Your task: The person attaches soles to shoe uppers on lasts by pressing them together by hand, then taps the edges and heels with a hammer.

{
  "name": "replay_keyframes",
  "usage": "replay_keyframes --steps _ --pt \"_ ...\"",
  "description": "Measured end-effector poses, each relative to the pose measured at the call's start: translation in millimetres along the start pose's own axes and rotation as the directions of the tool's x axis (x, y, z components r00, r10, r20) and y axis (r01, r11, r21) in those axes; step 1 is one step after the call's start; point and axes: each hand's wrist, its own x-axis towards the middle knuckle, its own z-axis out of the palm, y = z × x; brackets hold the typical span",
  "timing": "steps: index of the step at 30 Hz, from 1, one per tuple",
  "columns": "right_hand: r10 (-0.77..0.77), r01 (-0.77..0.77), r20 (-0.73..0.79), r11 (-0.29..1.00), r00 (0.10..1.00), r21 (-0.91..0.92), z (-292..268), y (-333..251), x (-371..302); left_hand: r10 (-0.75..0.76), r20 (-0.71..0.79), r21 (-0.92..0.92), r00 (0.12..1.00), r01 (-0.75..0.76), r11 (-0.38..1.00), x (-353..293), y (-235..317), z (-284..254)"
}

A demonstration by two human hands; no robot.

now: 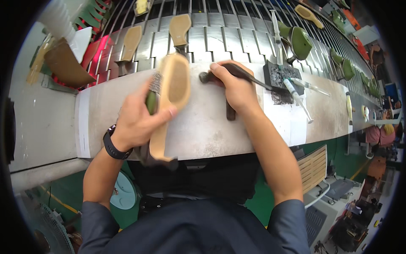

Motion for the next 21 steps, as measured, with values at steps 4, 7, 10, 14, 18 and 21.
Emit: replay_keyframes --steps 4,7,10,14,18,21 --pt "0.059 -0.049 -0.093 0.994 0.994 0.103 -7.1 -2.7 -33.6 0.4 -0.527 -0.237 0.75 -0.581 0.779 -22.8 34.6 -22.5" --pt "0.037 -0.038 0.05 0.999 0.998 0.024 -4.7 -11.3 -51.5 0.488 -0.469 -0.111 0.736 -0.597 0.794 -26.8 47.4 -29.8" --pt "-0.164 0.159 0.063 0.984 0.984 0.077 10.3 -47.2 -87.1 0.561 -0.391 -0.029 0.729 -0.619 0.785 -24.4 50.7 -16.9" --pt "-0.718 0.694 0.077 0.69 0.692 0.207 11.9 -112.2 -139.7 0.576 -0.4 0.037 0.713 -0.616 0.787 -32.9 58.1 -6.7" --pt "-0.593 0.663 0.421 0.748 0.686 -0.026 3.4 -150.9 -151.8 0.578 -0.412 0.129 0.704 -0.583 0.802 -36.6 62.9 7.7" --pt "-0.52 0.558 0.344 0.83 0.782 -0.014 10.1 -164.4 -156.0 0.649 -0.373 0.163 0.663 -0.642 0.749 -39.4 58.8 8.4"
